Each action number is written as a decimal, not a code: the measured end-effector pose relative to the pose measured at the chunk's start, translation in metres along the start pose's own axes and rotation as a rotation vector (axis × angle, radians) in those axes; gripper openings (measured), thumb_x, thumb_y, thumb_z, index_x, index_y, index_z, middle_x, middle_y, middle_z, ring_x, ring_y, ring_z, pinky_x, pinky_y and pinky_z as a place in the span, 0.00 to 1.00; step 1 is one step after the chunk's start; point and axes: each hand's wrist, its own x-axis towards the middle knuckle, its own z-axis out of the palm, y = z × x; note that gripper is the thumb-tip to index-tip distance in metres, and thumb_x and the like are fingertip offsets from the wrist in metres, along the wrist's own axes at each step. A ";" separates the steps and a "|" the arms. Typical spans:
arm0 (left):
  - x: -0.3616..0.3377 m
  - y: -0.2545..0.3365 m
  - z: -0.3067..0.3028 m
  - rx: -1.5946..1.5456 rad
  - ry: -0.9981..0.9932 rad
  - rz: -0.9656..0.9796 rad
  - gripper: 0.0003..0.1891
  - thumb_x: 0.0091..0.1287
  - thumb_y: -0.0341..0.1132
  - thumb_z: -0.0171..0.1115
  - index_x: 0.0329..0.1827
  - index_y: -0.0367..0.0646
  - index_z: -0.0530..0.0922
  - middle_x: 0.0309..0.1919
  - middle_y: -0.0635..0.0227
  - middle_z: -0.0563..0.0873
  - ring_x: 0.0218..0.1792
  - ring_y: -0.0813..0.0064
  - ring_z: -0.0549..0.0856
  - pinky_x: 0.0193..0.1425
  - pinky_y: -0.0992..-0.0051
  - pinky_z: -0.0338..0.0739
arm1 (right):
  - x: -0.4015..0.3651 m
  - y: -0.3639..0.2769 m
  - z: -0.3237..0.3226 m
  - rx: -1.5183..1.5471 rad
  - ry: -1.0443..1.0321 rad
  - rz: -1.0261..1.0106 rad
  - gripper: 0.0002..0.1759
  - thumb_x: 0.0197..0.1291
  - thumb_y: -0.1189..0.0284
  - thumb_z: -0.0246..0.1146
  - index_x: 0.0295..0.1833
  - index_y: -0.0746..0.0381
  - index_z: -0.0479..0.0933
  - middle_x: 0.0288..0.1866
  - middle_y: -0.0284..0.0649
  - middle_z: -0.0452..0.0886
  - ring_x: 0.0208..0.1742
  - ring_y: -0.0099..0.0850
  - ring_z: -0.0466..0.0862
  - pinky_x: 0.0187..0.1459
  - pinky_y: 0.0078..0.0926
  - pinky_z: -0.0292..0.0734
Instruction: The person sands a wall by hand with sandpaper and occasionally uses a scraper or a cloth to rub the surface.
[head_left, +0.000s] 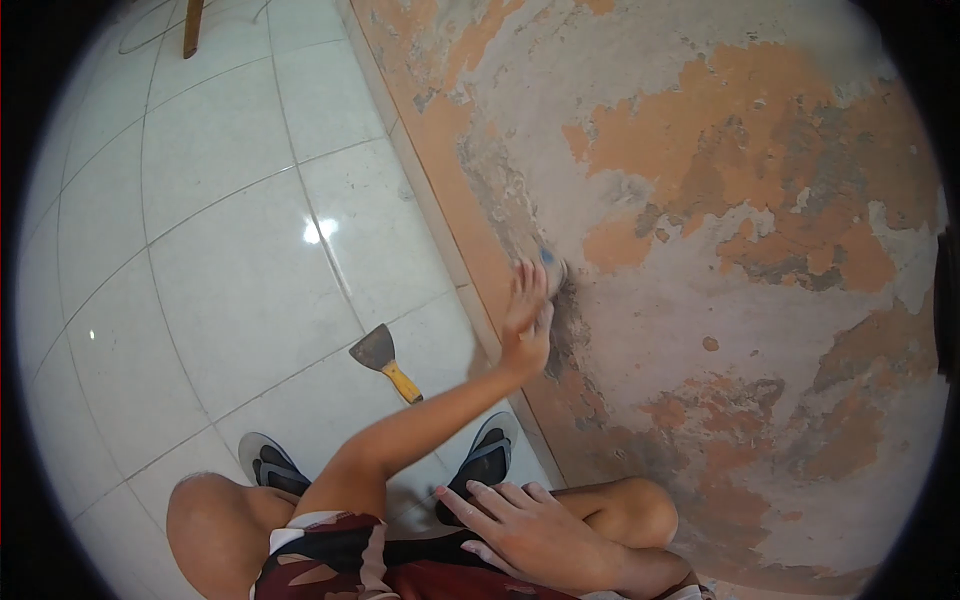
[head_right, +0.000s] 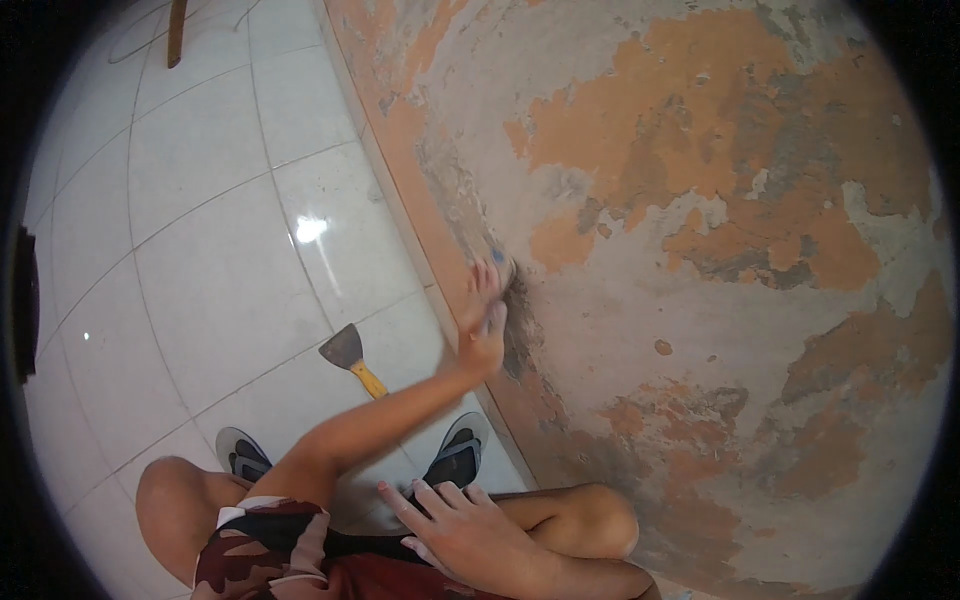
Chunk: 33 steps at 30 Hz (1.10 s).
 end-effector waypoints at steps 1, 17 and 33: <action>-0.014 -0.002 -0.002 0.044 -0.055 0.041 0.30 0.78 0.24 0.55 0.83 0.37 0.64 0.85 0.47 0.58 0.87 0.49 0.52 0.87 0.56 0.48 | 0.002 -0.001 -0.001 0.016 -0.004 -0.012 0.41 0.73 0.57 0.63 0.85 0.62 0.58 0.63 0.52 0.80 0.55 0.42 0.80 0.54 0.40 0.77; 0.038 -0.013 0.005 0.197 0.111 0.081 0.30 0.83 0.32 0.50 0.86 0.37 0.57 0.86 0.48 0.56 0.87 0.49 0.52 0.88 0.54 0.46 | 0.000 -0.006 -0.020 0.119 -0.048 0.011 0.37 0.71 0.63 0.64 0.81 0.62 0.63 0.65 0.50 0.75 0.62 0.46 0.77 0.63 0.42 0.73; 0.077 0.019 0.003 0.104 0.007 0.051 0.31 0.83 0.33 0.51 0.86 0.42 0.57 0.87 0.48 0.53 0.88 0.51 0.47 0.88 0.54 0.39 | -0.003 -0.013 -0.026 0.101 -0.065 -0.002 0.38 0.69 0.63 0.65 0.80 0.65 0.63 0.62 0.49 0.75 0.59 0.43 0.76 0.59 0.40 0.72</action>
